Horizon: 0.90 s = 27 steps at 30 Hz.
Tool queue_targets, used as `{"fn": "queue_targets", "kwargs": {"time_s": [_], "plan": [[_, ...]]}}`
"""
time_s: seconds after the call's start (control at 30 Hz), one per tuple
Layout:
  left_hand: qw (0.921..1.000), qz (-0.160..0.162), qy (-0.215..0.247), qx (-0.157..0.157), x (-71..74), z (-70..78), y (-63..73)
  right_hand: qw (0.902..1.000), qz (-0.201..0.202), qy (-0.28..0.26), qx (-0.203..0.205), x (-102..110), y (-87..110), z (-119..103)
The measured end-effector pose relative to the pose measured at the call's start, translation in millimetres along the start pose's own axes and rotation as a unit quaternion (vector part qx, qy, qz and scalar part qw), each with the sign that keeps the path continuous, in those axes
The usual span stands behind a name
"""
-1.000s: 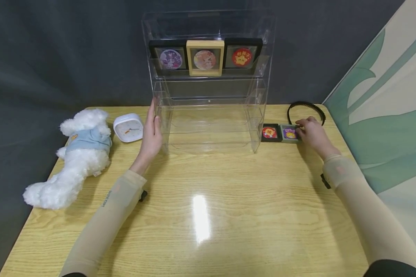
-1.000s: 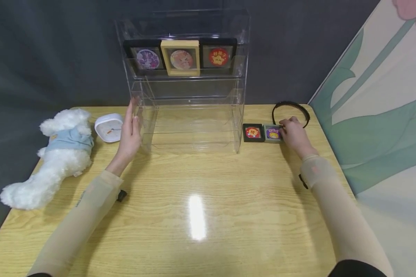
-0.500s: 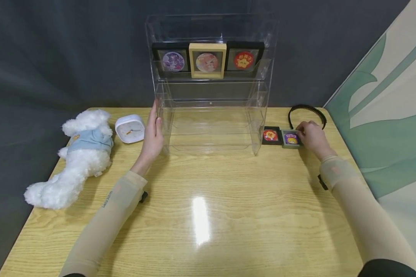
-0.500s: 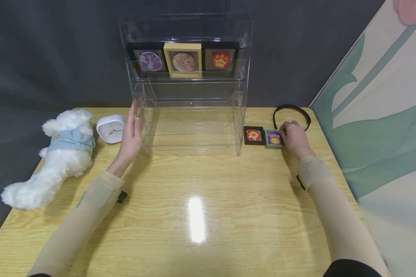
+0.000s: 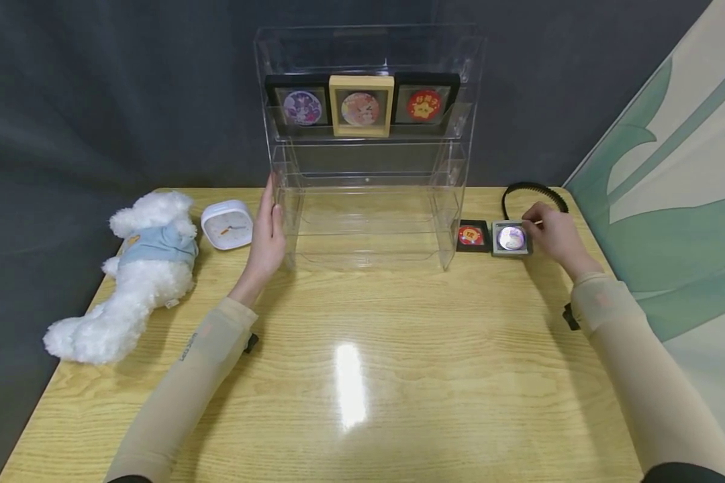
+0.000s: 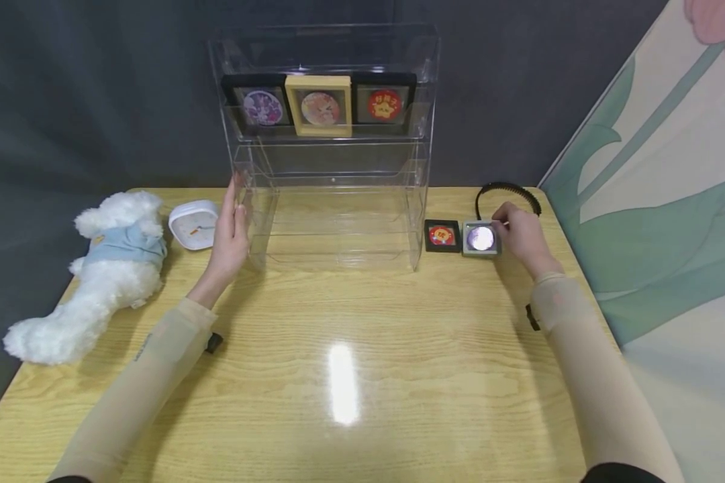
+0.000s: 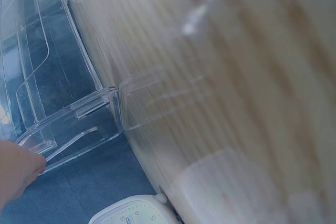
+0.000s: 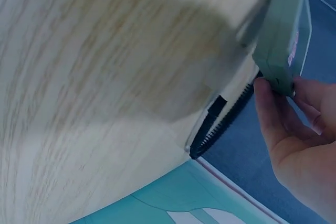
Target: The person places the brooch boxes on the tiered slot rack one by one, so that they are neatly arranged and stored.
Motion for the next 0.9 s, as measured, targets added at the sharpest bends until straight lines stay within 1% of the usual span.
{"fn": "queue_targets", "kwargs": {"time_s": [0.17,0.23,0.33,0.47,0.63,0.8,0.9], "plan": [[1.0,0.002,0.004,0.003,0.3,-2.2,1.4,0.9997,0.009,-0.022,-0.011,13.1,2.5,-5.1],[1.0,0.001,0.006,0.006,0.3,-2.7,1.5,0.9994,0.019,-0.026,-0.012,21.3,3.6,-10.0],[0.9999,-0.002,0.007,0.009,-0.4,-2.5,1.3,0.9986,0.046,-0.027,-0.009,36.1,3.9,-19.8],[1.0,-0.003,0.005,0.006,-1.0,-1.9,0.3,0.9948,0.097,-0.031,0.0,55.8,1.1,-35.4],[1.0,-0.002,0.005,0.003,-1.1,-1.8,-0.5,0.988,0.146,-0.051,0.002,75.0,-0.6,-58.0],[1.0,-0.005,0.002,0.007,-0.7,-1.7,-0.5,0.9812,0.183,-0.061,0.014,92.2,-0.8,-84.0],[0.9999,-0.005,0.001,0.009,0.4,-1.8,-0.8,0.9795,0.191,-0.059,0.021,98.7,-1.7,-99.9]]}}
Point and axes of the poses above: each hand's wrist, its own y-axis away from the middle knuckle, its own x-axis out of the back of the hand, z = x × y, the point moved 9 cm from there along -y, towards the middle knuckle, and after that the axes turned 4 degrees about z, right-handed, at the moved point
